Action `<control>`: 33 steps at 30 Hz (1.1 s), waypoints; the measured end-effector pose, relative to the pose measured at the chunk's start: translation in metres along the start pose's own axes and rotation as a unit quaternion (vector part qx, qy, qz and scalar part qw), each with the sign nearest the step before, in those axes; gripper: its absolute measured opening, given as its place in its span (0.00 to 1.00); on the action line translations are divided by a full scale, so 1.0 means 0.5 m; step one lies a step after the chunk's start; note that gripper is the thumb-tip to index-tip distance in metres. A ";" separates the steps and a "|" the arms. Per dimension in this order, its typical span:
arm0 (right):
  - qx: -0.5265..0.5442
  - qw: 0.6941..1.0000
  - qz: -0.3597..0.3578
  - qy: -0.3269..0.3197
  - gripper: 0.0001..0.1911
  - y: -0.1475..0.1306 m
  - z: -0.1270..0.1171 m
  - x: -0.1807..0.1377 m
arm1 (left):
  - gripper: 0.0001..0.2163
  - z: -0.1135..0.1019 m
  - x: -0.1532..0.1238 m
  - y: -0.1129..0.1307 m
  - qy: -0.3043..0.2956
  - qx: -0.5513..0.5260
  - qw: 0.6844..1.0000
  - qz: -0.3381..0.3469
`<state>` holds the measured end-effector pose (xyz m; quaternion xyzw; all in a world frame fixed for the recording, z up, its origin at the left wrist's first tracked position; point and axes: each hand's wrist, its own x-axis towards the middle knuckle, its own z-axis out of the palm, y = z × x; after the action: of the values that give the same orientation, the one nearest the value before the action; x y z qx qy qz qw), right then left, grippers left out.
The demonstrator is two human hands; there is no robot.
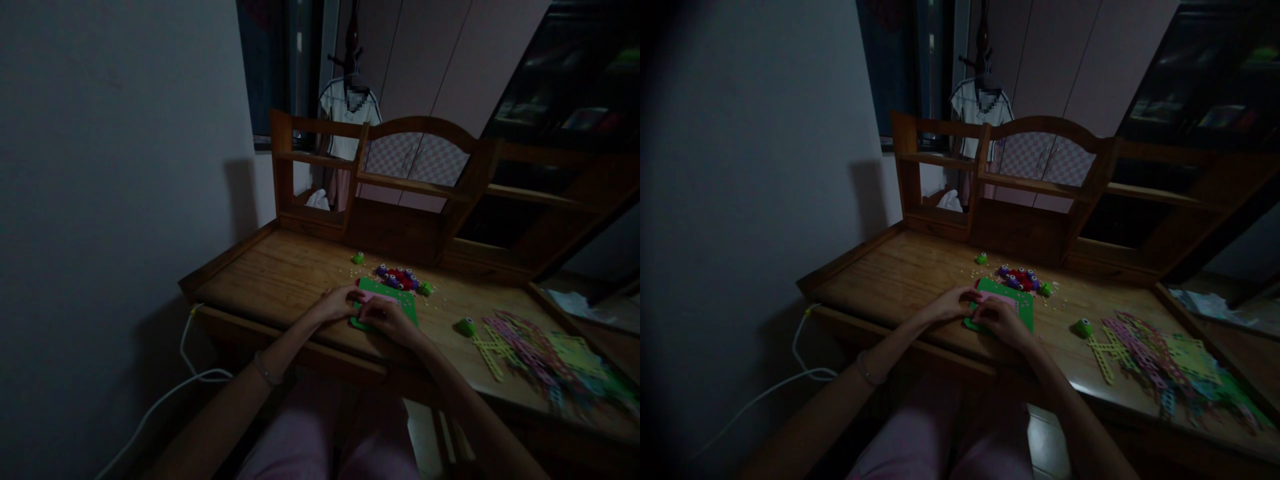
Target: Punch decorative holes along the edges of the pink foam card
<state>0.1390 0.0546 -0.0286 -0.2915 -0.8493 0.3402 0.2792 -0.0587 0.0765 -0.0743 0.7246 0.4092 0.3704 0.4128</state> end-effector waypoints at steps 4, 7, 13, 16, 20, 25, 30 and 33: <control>0.009 0.999 -0.016 -0.027 0.11 0.010 -0.017 -0.008 | 0.23 -0.002 -0.002 0.002 -0.005 -0.018 1.000 0.002; 0.005 0.999 -0.013 -0.034 0.12 0.016 -0.029 -0.016 | 0.23 -0.003 -0.004 0.005 -0.008 -0.032 0.999 0.010; 0.024 0.998 -0.004 -0.059 0.14 0.017 -0.043 -0.027 | 0.23 -0.003 -0.012 0.017 0.006 0.014 1.000 0.020; 0.037 0.997 0.010 -0.066 0.16 0.019 -0.045 -0.029 | 0.23 -0.001 -0.016 0.025 0.025 0.057 0.998 0.019; 0.037 0.998 0.021 -0.041 0.15 0.018 -0.038 -0.023 | 0.23 0.000 -0.020 0.038 0.034 0.097 0.995 0.021; 0.029 0.998 0.022 -0.050 0.16 0.017 -0.038 -0.019 | 0.23 -0.002 -0.021 0.042 0.031 0.108 0.993 0.019; 0.029 0.999 0.014 -0.027 0.16 0.026 -0.036 -0.023 | 0.22 -0.002 -0.020 0.037 0.034 0.115 0.992 0.022; 0.018 1.000 0.013 -0.001 0.16 0.033 -0.031 -0.023 | 0.21 -0.003 -0.020 0.039 0.032 0.116 0.993 0.020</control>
<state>0.1624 0.0630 -0.0344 -0.2974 -0.8396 0.3593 0.2786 -0.0584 0.0615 -0.0583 0.7635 0.4473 0.3518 0.3054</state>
